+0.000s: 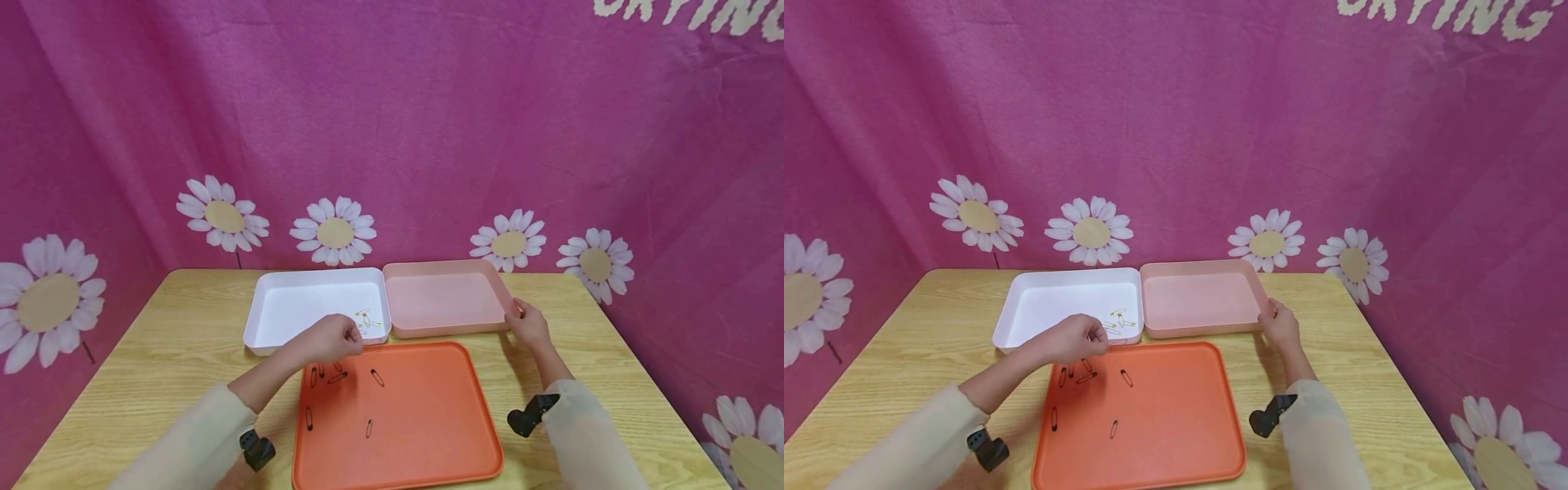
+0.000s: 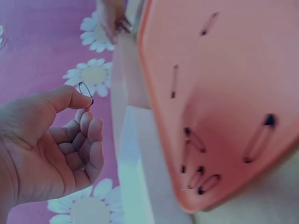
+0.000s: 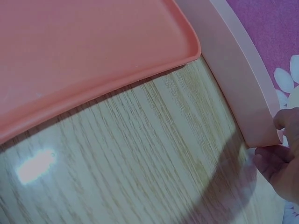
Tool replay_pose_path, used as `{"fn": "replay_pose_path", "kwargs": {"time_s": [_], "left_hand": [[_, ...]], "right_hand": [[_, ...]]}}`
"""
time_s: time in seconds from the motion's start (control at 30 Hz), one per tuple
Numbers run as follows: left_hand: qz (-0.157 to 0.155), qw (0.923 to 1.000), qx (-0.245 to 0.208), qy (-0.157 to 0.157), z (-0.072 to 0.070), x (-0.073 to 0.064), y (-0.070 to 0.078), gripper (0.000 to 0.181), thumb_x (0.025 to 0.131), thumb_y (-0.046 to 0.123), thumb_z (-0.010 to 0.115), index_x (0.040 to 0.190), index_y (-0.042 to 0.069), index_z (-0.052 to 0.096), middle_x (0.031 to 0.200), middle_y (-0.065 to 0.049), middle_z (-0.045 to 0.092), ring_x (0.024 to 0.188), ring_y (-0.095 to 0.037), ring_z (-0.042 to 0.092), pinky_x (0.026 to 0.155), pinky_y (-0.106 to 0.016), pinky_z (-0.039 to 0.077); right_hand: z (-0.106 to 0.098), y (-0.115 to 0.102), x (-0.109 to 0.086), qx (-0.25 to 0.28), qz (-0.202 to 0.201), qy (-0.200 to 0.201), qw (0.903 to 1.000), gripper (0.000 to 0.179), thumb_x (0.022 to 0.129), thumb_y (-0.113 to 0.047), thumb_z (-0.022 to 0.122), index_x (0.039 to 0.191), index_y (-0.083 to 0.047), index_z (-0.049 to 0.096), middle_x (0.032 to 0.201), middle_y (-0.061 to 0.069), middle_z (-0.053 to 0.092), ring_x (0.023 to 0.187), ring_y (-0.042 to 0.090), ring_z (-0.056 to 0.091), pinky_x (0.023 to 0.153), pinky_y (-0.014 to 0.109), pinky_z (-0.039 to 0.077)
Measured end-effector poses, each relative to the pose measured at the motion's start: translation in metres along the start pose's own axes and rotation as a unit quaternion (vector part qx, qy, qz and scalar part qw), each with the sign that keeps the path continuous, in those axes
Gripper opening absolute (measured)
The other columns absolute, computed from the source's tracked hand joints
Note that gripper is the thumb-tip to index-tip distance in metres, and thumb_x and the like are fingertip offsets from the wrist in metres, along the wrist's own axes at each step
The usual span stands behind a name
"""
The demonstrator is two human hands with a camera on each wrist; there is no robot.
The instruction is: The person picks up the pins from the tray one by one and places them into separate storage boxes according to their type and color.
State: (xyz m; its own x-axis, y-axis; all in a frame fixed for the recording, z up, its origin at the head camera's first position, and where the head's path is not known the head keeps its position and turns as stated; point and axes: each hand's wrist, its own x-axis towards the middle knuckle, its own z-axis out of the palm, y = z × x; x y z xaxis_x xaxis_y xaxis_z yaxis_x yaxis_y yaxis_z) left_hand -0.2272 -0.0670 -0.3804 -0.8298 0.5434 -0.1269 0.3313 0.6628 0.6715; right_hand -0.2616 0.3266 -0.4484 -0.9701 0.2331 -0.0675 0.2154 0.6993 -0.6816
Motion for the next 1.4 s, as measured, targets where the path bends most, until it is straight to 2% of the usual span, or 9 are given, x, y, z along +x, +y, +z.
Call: {"fn": "replay_pose_path", "kwargs": {"time_s": [0.17,0.37,0.47,0.57,0.7,1.0,1.13,1.27,1.4], "left_hand": [[-0.015,0.9997,-0.002,0.017,-0.013,0.017,0.005,0.014,0.08,0.005,0.055,0.069,0.006,0.063,0.056,0.005,0.044,0.057,-0.009,0.04,0.059,-0.023,0.035],[-0.004,0.9999,-0.014,0.004,-0.021,0.032,0.007,0.016,0.079,0.008,0.053,0.07,0.005,0.065,0.056,0.004,0.05,0.053,-0.007,0.044,0.055,-0.022,0.037],[-0.013,0.9997,-0.019,0.003,-0.021,0.038,0.006,0.016,0.08,0.01,0.054,0.072,0.005,0.067,0.06,0.002,0.055,0.054,-0.008,0.046,0.054,-0.022,0.037],[-0.027,0.9993,-0.024,0.004,-0.018,0.045,0.005,0.016,0.083,0.012,0.056,0.076,0.004,0.068,0.066,0.0,0.059,0.058,-0.01,0.049,0.053,-0.022,0.036],[-0.028,0.9993,-0.023,0.003,-0.015,0.053,0.005,0.015,0.083,0.012,0.057,0.071,0.006,0.064,0.065,0.001,0.056,0.06,-0.009,0.051,0.053,-0.022,0.035],[-0.018,0.9994,-0.021,-0.018,-0.008,0.073,0.006,0.036,0.081,0.008,0.054,0.048,0.015,0.04,0.047,0.007,0.028,0.051,-0.008,0.041,0.048,-0.022,0.025],[-0.019,0.9997,-0.005,-0.015,-0.006,0.084,0.006,0.037,0.082,0.01,0.055,0.047,0.015,0.041,0.044,0.008,0.033,0.048,-0.008,0.042,0.048,-0.021,0.027],[-0.023,0.9997,0.01,0.007,-0.004,0.096,0.012,0.036,0.082,0.012,0.057,0.048,0.015,0.044,0.044,0.008,0.038,0.048,-0.006,0.046,0.049,-0.02,0.032],[-0.031,0.9987,0.019,0.036,-0.001,0.107,0.019,0.036,0.083,0.012,0.057,0.049,0.014,0.045,0.046,0.007,0.037,0.048,-0.007,0.038,0.05,-0.021,0.031]], "right_hand": [[0.001,0.002,-0.001,0.002,-0.001,0.006,1.0,0.057,0.094,-0.015,0.045,0.141,0.011,0.027,0.135,0.038,0.038,0.126,0.046,0.04,0.105,0.05,0.034],[0.005,0.006,-0.004,0.035,0.002,0.02,0.9992,0.055,0.095,-0.017,0.046,0.142,0.007,0.029,0.135,0.036,0.039,0.124,0.043,0.043,0.101,0.047,0.04],[0.007,0.009,-0.005,0.048,0.006,0.031,0.9984,0.054,0.095,-0.019,0.047,0.142,0.005,0.032,0.13,0.035,0.046,0.111,0.037,0.052,0.086,0.034,0.049],[0.009,0.011,-0.005,0.059,0.008,0.039,0.9974,0.055,0.095,-0.021,0.049,0.141,0.003,0.033,0.122,0.034,0.051,0.089,0.026,0.059,0.067,0.02,0.046],[0.009,0.013,-0.005,0.085,0.01,0.041,0.9955,0.055,0.095,-0.021,0.049,0.142,0.003,0.033,0.119,0.034,0.051,0.071,0.012,0.056,0.059,0.015,0.043],[0.012,0.015,-0.009,0.122,0.016,0.054,0.9909,0.053,0.095,-0.019,0.05,0.141,0.003,0.034,0.116,0.032,0.051,0.064,0.004,0.05,0.057,0.014,0.042],[0.012,0.015,-0.01,0.128,0.022,0.049,0.9903,0.054,0.096,-0.02,0.049,0.142,0.002,0.034,0.119,0.032,0.05,0.066,0.002,0.049,0.058,0.013,0.042],[0.011,0.015,-0.008,0.129,0.021,0.052,0.9901,0.054,0.096,-0.022,0.049,0.142,0.001,0.034,0.122,0.032,0.05,0.069,0.002,0.049,0.059,0.013,0.042],[0.012,0.016,-0.004,0.139,0.026,0.053,0.9885,0.054,0.096,-0.022,0.049,0.143,0.0,0.034,0.122,0.032,0.05,0.069,0.005,0.051,0.058,0.013,0.042]]}}
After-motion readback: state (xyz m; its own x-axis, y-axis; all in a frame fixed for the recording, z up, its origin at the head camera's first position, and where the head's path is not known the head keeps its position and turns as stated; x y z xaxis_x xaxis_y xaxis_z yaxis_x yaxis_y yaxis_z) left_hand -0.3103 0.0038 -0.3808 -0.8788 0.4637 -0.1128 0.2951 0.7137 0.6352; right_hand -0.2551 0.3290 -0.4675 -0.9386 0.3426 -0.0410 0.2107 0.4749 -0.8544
